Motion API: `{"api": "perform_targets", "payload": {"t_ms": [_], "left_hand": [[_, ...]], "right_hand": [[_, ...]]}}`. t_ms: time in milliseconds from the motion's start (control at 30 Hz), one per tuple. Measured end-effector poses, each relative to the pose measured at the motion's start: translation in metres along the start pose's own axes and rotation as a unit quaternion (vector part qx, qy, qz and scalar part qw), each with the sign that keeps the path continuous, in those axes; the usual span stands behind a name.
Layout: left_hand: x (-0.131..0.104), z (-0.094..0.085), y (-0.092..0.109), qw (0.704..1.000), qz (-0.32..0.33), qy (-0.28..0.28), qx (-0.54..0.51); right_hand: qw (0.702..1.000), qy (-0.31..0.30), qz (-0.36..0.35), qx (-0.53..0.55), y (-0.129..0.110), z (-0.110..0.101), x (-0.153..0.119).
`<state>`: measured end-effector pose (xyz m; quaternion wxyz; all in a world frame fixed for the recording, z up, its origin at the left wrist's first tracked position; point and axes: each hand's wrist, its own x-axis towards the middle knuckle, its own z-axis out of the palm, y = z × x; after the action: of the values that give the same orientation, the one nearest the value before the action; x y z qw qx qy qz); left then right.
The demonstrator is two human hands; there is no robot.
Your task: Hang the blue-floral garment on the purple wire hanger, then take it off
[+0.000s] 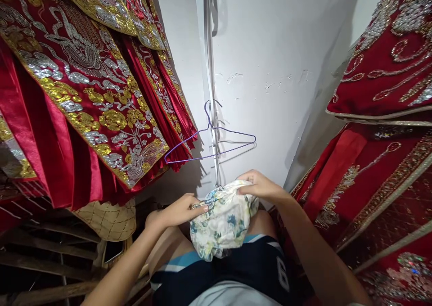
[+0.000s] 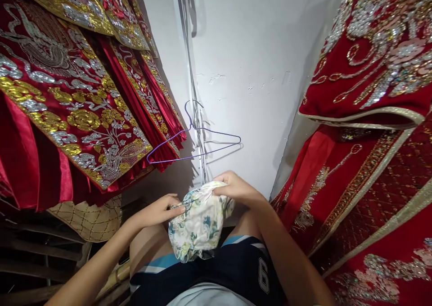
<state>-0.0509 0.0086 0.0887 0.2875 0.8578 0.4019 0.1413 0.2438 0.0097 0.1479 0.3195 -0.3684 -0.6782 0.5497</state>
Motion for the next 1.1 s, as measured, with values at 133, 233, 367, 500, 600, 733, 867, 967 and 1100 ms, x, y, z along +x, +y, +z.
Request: {"api": "perform_targets", "payload": {"t_ms": [133,233,367,500,600,733,867,967,1100], "left_hand": [[-0.012,-0.021,0.003,0.986,-0.042,-0.008,0.163],[-0.019,-0.032,0.000,0.971,-0.066,0.041,0.227],[-0.026,-0.047,-0.008,0.954,-0.089,0.134,0.254],[-0.035,-0.062,-0.015,0.947,-0.122,0.191,0.227],[-0.041,-0.067,-0.023,0.942,-0.177,0.199,0.203],[-0.045,-0.064,-0.032,0.948,-0.192,0.221,0.127],[-0.040,-0.062,-0.032,0.953,-0.094,0.287,0.015],[-0.035,-0.067,-0.029,0.961,-0.088,0.259,0.044],[-0.033,-0.072,-0.020,0.953,-0.125,0.215,0.171]], "right_hand": [[0.974,0.178,-0.134,-0.048,-0.016,-0.016,0.011],[0.934,0.309,-0.173,0.050,-0.013,-0.025,0.030],[0.897,0.373,-0.160,0.173,0.012,-0.022,0.071],[0.925,0.318,-0.147,0.144,0.031,-0.011,0.103],[0.949,0.257,-0.181,-0.015,0.034,-0.008,0.114],[0.947,0.217,-0.173,-0.159,0.035,-0.017,0.114],[0.930,0.243,-0.176,-0.212,0.037,-0.031,0.105],[0.927,0.256,-0.172,-0.212,0.036,-0.036,0.094],[0.935,0.244,-0.160,-0.202,0.032,-0.037,0.079]]}}
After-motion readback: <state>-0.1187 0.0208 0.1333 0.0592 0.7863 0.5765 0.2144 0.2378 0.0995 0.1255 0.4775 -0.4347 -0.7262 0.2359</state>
